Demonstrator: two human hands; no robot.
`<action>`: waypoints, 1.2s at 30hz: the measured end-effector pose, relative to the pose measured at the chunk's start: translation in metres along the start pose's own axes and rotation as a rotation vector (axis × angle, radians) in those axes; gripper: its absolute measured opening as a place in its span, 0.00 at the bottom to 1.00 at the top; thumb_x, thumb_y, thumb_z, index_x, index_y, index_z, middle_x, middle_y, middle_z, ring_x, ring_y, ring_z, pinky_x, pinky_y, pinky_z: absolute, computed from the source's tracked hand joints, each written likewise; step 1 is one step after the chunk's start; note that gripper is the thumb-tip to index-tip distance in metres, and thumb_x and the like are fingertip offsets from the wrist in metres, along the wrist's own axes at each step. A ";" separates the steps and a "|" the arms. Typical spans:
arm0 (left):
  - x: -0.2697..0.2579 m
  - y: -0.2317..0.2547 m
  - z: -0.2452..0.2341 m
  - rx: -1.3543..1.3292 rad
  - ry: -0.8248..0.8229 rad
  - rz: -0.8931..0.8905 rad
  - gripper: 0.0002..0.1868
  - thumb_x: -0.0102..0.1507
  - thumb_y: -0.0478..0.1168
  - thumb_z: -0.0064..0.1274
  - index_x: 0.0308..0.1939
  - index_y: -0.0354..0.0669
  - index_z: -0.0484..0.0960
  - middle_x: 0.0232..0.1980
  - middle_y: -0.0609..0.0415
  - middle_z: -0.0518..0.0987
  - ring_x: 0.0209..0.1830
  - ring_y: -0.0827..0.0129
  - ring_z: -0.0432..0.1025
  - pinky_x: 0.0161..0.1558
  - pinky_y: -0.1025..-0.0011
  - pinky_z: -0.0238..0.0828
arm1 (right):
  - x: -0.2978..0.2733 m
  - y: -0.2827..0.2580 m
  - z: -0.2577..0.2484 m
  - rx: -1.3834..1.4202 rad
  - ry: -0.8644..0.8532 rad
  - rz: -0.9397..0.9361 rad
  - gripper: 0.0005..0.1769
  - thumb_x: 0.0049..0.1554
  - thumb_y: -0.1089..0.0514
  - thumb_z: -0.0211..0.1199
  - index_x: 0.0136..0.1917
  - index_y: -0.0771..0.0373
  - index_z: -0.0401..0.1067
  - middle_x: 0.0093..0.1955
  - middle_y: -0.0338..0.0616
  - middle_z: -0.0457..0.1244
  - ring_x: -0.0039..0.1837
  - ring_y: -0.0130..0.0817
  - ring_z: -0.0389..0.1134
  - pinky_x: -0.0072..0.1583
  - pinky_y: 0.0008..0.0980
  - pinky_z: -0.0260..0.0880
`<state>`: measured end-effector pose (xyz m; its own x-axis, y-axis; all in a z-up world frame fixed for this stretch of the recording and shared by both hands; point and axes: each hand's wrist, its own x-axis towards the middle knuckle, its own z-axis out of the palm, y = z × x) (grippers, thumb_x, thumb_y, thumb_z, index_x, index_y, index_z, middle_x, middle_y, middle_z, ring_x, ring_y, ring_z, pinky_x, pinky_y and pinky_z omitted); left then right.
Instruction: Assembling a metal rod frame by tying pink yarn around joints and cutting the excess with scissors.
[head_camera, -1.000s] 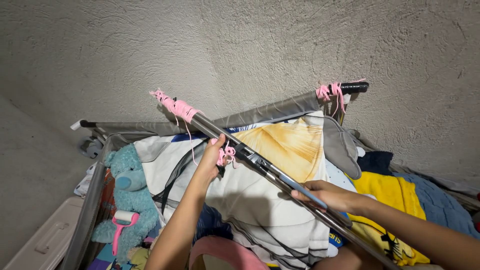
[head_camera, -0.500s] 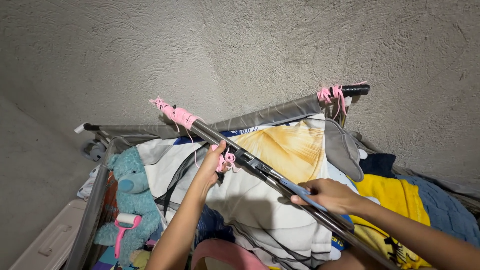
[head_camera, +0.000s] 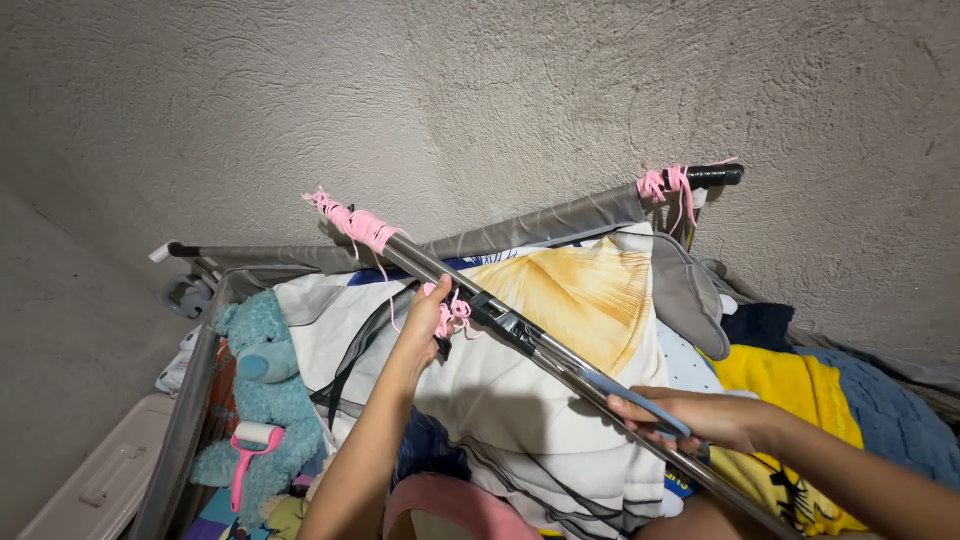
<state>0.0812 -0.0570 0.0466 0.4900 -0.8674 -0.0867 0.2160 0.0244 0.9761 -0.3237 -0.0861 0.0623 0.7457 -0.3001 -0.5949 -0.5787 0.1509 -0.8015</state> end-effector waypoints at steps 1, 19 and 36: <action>-0.002 0.004 0.004 -0.002 -0.001 0.001 0.11 0.69 0.49 0.50 0.44 0.45 0.74 0.30 0.58 0.76 0.16 0.76 0.67 0.13 0.77 0.56 | 0.003 -0.001 -0.002 -0.001 0.002 0.001 0.29 0.55 0.24 0.55 0.40 0.51 0.66 0.31 0.27 0.53 0.31 0.16 0.52 0.32 0.20 0.47; 0.003 0.012 0.011 0.038 -0.043 -0.042 0.11 0.69 0.50 0.50 0.46 0.48 0.73 0.31 0.58 0.78 0.20 0.76 0.71 0.15 0.77 0.60 | 0.022 -0.028 -0.030 -0.083 0.069 0.012 0.33 0.51 0.23 0.58 0.35 0.56 0.69 0.24 0.30 0.57 0.25 0.21 0.55 0.28 0.23 0.46; 0.002 0.003 -0.008 0.035 0.019 -0.040 0.12 0.69 0.51 0.49 0.43 0.50 0.70 0.29 0.59 0.76 0.17 0.77 0.67 0.14 0.78 0.57 | 0.054 -0.017 -0.018 -0.761 0.479 -0.387 0.28 0.50 0.24 0.66 0.46 0.47 0.75 0.30 0.27 0.64 0.32 0.14 0.63 0.34 0.17 0.57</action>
<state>0.0897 -0.0545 0.0479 0.4973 -0.8579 -0.1294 0.2065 -0.0278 0.9780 -0.2799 -0.1216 0.0446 0.8132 -0.5770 -0.0765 -0.5063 -0.6363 -0.5821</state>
